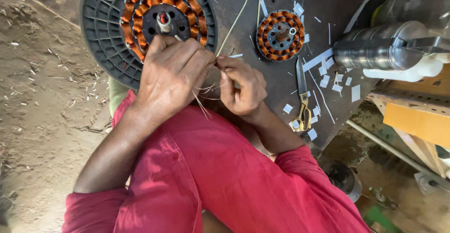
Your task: The person repairs an electric motor stator by stripping copper wire insulation with shears, twisting the exposed ends, and inserting them into the stator slots. They then use a wooden stick to push the wires deeper into the slots.
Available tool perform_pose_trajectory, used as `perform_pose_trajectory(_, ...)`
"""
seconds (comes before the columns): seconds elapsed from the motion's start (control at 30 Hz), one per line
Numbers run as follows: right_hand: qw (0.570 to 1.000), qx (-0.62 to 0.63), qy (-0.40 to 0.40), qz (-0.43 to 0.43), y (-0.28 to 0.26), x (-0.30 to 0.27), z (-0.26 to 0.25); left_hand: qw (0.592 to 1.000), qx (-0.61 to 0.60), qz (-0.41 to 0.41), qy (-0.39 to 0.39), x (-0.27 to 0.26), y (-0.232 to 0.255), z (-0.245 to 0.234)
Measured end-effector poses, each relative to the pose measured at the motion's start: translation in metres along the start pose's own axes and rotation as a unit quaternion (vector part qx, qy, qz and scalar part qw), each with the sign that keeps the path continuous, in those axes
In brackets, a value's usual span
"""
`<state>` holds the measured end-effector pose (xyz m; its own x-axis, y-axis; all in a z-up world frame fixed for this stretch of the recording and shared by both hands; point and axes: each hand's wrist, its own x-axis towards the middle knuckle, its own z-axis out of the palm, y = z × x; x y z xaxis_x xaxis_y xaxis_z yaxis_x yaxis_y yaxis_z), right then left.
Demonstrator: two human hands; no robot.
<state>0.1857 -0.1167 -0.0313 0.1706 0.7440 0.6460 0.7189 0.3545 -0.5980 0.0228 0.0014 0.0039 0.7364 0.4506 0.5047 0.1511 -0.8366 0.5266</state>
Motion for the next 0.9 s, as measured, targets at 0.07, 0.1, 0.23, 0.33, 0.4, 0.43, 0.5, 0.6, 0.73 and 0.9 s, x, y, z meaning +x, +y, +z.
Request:
perform_pose_trajectory(0.07, 0.978, 0.131, 0.002, 0.160, 0.001, 0.002, -0.003, 1.000, 0.005, 0.007, 0.000, -0.002, -0.001, -0.001)
perform_pose_trajectory(0.1, 0.931, 0.231, -0.001, 0.282, 0.005, 0.003, -0.006, 1.000, 0.006, 0.013, -0.001, -0.003, -0.001, -0.002)
perform_pose_trajectory(0.23, 0.621, 0.601, -0.014, 0.503, 0.033, 0.010, -0.008, 1.000, 0.005, 0.022, -0.007, -0.003, -0.004, -0.002)
perform_pose_trajectory(0.33, 0.598, 0.581, 0.022, 0.551, 0.039, 0.005, -0.007, 1.000, 0.008, 0.022, 0.006, -0.004, -0.003, -0.001)
perform_pose_trajectory(0.4, 0.709, 0.496, 0.072, 0.495, 0.033, -0.001, -0.009, 1.000, -0.004, 0.014, 0.004, -0.005, -0.004, 0.000)
perform_pose_trajectory(0.43, 0.759, 0.449, 0.097, 0.461, 0.029, -0.002, -0.011, 1.000, -0.010, 0.011, 0.003, -0.006, -0.004, 0.000)
perform_pose_trajectory(0.5, 0.935, 0.224, 0.151, 0.231, 0.022, -0.003, -0.012, 1.000, -0.013, 0.017, 0.009, -0.006, -0.006, -0.001)
perform_pose_trajectory(0.6, 0.997, -0.045, 0.054, -0.026, 0.022, 0.001, -0.018, 1.000, -0.011, 0.016, 0.010, -0.007, -0.007, 0.000)
perform_pose_trajectory(0.73, 0.981, -0.100, -0.053, -0.159, 0.032, 0.016, -0.021, 1.000, -0.002, 0.013, 0.014, -0.007, -0.006, 0.000)
perform_pose_trajectory(0.9, 0.975, -0.097, -0.088, -0.178, 0.033, 0.021, -0.013, 0.999, 0.023, 0.023, 0.020, -0.010, -0.007, 0.000)
